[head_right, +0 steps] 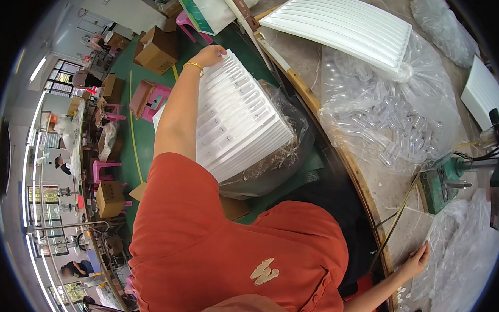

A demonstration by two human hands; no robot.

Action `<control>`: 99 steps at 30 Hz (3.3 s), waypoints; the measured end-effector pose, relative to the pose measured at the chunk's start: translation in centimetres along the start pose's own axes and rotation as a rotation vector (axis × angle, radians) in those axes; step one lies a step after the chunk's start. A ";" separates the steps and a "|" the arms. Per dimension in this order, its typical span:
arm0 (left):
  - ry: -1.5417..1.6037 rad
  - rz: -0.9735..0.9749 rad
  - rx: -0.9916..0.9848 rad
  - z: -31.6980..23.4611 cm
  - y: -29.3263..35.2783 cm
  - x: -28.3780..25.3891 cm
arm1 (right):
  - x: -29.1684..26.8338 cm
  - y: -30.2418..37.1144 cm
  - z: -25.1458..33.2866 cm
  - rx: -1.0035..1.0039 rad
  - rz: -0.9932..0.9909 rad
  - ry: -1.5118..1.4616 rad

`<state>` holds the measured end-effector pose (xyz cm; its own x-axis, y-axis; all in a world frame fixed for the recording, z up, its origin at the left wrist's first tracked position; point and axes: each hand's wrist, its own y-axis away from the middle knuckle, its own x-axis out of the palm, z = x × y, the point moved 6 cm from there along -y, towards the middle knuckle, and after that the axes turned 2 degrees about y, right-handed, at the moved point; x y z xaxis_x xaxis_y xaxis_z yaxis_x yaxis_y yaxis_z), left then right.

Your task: Assembling small plastic components using a machine and placing them in a tray.

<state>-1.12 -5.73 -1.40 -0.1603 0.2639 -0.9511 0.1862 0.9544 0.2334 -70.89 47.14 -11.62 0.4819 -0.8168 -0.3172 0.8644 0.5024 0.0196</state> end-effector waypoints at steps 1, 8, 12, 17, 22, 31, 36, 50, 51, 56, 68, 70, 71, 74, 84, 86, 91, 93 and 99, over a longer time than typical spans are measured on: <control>-0.026 -0.041 -0.003 0.5 -0.2 0.1 | 0.1 0.2 0.3 -0.008 -0.003 0.007; -0.035 -0.180 -0.017 -0.8 -0.9 0.6 | 0.2 -0.1 0.1 -0.020 0.001 0.037; 0.025 -0.192 0.013 1.1 -0.8 1.0 | 0.4 -0.2 -0.1 -0.014 0.026 0.040; 0.102 -0.637 -0.125 2.8 2.8 -2.5 | 0.5 0.6 1.0 0.014 0.016 0.085; 1.553 -0.825 -0.315 5.5 10.2 -2.3 | 0.7 0.5 1.4 -0.011 0.054 0.104; 2.330 -1.105 -0.133 3.7 13.2 6.7 | 0.9 0.9 1.5 -0.015 0.053 0.023; 1.993 -1.103 -0.134 4.6 14.2 6.5 | 1.3 1.3 1.9 -0.020 0.048 -0.017; 0.831 -0.906 -0.137 6.3 14.9 8.2 | 1.1 0.8 3.8 -0.367 -0.136 0.799; 0.340 -1.145 0.157 5.1 17.1 6.0 | 2.0 0.4 4.6 -0.233 -0.013 0.426; 0.987 -1.004 -0.080 -15.2 16.7 3.2 | -3.8 -0.3 4.3 -0.168 -0.094 -0.098; 1.237 -0.489 0.437 -38.6 17.0 9.0 | -10.7 -6.9 3.8 -0.497 -0.004 1.027; 1.231 -0.422 0.476 -40.3 17.4 10.7 | -10.5 -8.5 2.5 -0.457 0.020 1.075; 1.225 -0.353 0.513 -41.0 17.5 11.4 | -10.4 -9.0 1.8 -0.416 0.044 1.124; 1.260 -0.268 0.566 -41.5 18.0 12.8 | -10.1 -9.7 1.8 -0.356 0.139 1.109; 1.318 -0.150 0.491 -41.7 18.3 14.7 | -12.9 -7.5 7.0 -0.392 -0.135 0.702; 1.331 -0.105 0.527 -42.5 18.7 15.1 | -13.5 -7.4 5.8 -0.145 -0.011 0.543; 1.355 -0.010 0.605 -44.7 19.3 15.8 | -14.1 -6.7 2.3 -0.122 -0.006 0.936; 1.360 0.005 0.609 -45.2 19.7 16.1 | -13.8 -6.4 2.0 -0.046 -0.044 1.074; 1.421 0.130 0.667 -46.8 20.9 17.1 | -12.8 -7.3 0.9 0.090 0.040 1.417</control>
<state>-45.29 25.31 -3.37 -0.7818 0.6124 0.1169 0.5862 0.7859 -0.1968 -83.30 53.69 -6.84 0.0030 0.1954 -0.9807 0.8860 0.4542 0.0933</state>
